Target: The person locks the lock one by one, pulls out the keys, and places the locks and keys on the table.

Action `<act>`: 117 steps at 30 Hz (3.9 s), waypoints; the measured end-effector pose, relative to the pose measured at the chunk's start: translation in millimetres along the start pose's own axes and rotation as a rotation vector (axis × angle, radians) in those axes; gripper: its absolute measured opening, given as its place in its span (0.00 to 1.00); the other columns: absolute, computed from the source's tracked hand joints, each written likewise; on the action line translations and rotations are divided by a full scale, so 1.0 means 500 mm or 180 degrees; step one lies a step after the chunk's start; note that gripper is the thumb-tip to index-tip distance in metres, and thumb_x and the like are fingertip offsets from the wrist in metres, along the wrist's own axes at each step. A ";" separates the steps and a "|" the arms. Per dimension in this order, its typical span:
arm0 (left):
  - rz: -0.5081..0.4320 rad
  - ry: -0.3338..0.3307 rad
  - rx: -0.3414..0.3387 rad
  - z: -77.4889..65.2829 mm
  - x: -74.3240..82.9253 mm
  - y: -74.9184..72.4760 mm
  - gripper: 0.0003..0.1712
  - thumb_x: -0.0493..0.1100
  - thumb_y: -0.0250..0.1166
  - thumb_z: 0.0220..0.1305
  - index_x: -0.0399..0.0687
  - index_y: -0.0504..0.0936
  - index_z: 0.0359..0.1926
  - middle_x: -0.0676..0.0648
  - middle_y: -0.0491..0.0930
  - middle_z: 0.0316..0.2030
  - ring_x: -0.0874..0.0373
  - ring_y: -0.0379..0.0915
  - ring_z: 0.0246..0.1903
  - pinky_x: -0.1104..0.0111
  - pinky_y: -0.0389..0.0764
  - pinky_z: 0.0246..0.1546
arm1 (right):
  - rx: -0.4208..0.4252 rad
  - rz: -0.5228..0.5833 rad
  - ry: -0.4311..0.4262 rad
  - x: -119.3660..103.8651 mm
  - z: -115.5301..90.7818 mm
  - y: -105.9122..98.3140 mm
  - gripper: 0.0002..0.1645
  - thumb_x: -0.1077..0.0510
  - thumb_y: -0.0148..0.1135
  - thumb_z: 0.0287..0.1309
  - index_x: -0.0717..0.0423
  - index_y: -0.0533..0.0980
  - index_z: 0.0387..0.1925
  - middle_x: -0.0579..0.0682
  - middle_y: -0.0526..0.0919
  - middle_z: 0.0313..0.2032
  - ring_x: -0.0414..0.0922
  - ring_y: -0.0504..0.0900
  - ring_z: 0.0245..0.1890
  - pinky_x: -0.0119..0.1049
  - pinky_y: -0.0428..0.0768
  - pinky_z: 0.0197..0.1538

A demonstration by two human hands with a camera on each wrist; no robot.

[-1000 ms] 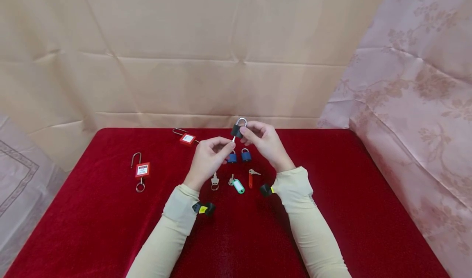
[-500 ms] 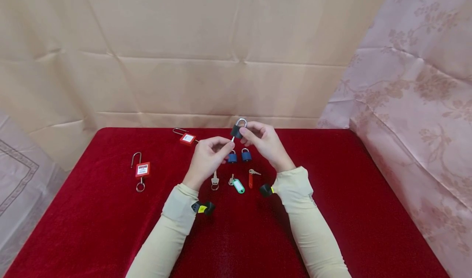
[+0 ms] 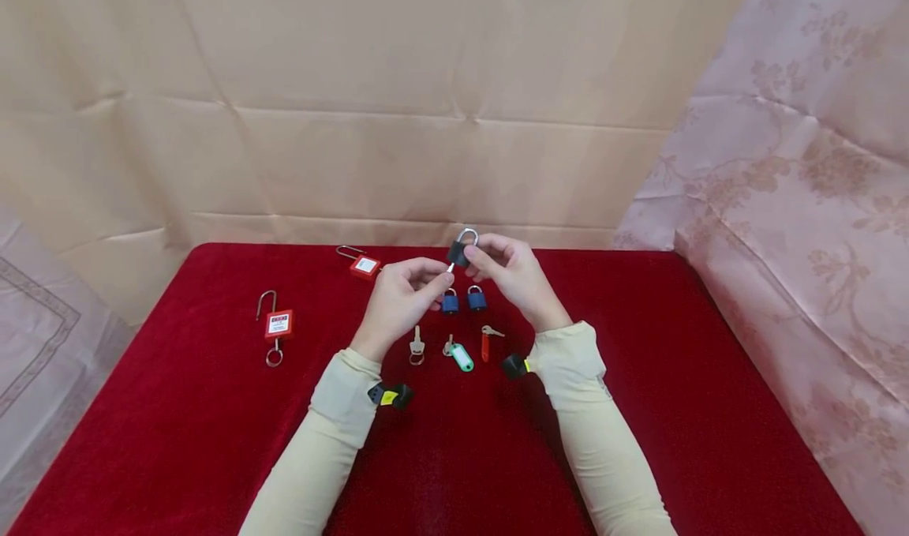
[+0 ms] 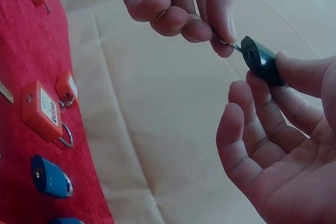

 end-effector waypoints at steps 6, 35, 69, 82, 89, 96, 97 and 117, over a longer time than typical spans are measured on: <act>0.0332 -0.0004 -0.0138 -0.004 -0.016 -0.029 0.11 0.39 0.70 0.66 0.37 0.87 0.45 0.40 0.87 0.36 0.54 0.83 0.30 0.62 0.85 0.35 | -0.0003 -0.0026 -0.0039 -0.002 0.010 -0.002 0.16 0.57 0.65 0.69 0.64 0.81 0.52 0.56 0.85 0.37 0.48 0.83 0.33 0.39 0.85 0.41; 0.1895 -0.1265 -0.0450 -0.066 -0.174 -0.145 0.05 0.38 0.69 0.61 0.42 0.90 0.34 0.50 0.86 0.29 0.57 0.77 0.29 0.61 0.78 0.34 | -0.0556 -0.0125 0.0778 0.135 0.081 0.177 0.14 0.57 0.63 0.70 0.64 0.79 0.49 0.62 0.83 0.39 0.44 0.80 0.30 0.33 0.82 0.33; 0.1625 -0.0487 -0.0086 -0.026 -0.141 -0.167 0.16 0.40 0.64 0.70 0.35 0.83 0.53 0.39 0.86 0.44 0.47 0.82 0.41 0.52 0.80 0.45 | -0.0732 -0.0112 0.0947 0.156 0.086 0.208 0.13 0.57 0.62 0.71 0.65 0.80 0.46 0.55 0.81 0.26 0.42 0.79 0.23 0.36 0.84 0.32; 0.1321 -0.0689 0.0044 -0.020 -0.138 -0.168 0.17 0.39 0.63 0.72 0.34 0.81 0.56 0.39 0.85 0.41 0.52 0.78 0.35 0.67 0.77 0.32 | -0.0605 0.0063 0.1148 0.151 0.087 0.220 0.18 0.68 0.56 0.72 0.70 0.76 0.60 0.72 0.83 0.43 0.48 0.84 0.31 0.48 0.85 0.46; 0.1214 -0.0891 0.0043 -0.013 -0.154 -0.176 0.18 0.38 0.62 0.72 0.33 0.79 0.57 0.33 0.84 0.43 0.47 0.82 0.34 0.70 0.79 0.31 | -0.0404 0.0154 0.1318 0.150 0.084 0.228 0.19 0.69 0.56 0.71 0.70 0.76 0.60 0.65 0.86 0.43 0.58 0.87 0.44 0.46 0.84 0.49; 0.1249 -0.1084 0.0017 -0.008 -0.168 -0.179 0.17 0.37 0.59 0.73 0.31 0.79 0.57 0.34 0.84 0.43 0.53 0.81 0.31 0.70 0.79 0.30 | -0.0440 0.0228 0.1442 0.151 0.080 0.242 0.21 0.68 0.52 0.74 0.71 0.73 0.64 0.66 0.84 0.50 0.59 0.82 0.55 0.42 0.84 0.50; 0.1247 -0.1124 -0.0002 -0.008 -0.169 -0.179 0.17 0.37 0.59 0.73 0.32 0.79 0.57 0.34 0.84 0.43 0.52 0.81 0.32 0.70 0.79 0.31 | -0.0451 0.0249 0.1467 0.151 0.079 0.244 0.21 0.68 0.51 0.74 0.71 0.72 0.64 0.66 0.83 0.52 0.58 0.82 0.56 0.41 0.84 0.50; 0.1638 -0.1488 -0.0413 -0.009 -0.190 -0.170 0.20 0.35 0.53 0.72 0.30 0.77 0.60 0.34 0.80 0.50 0.48 0.76 0.39 0.60 0.78 0.41 | -0.0743 0.0327 0.1902 0.154 0.060 0.277 0.24 0.65 0.45 0.77 0.69 0.66 0.70 0.63 0.79 0.57 0.51 0.74 0.64 0.45 0.79 0.59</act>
Point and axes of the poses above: each hand's wrist, its own z-axis towards the middle knuckle, its own y-axis out of the palm, x = y × z, the point moved 3 cm from there along z, towards the middle knuckle
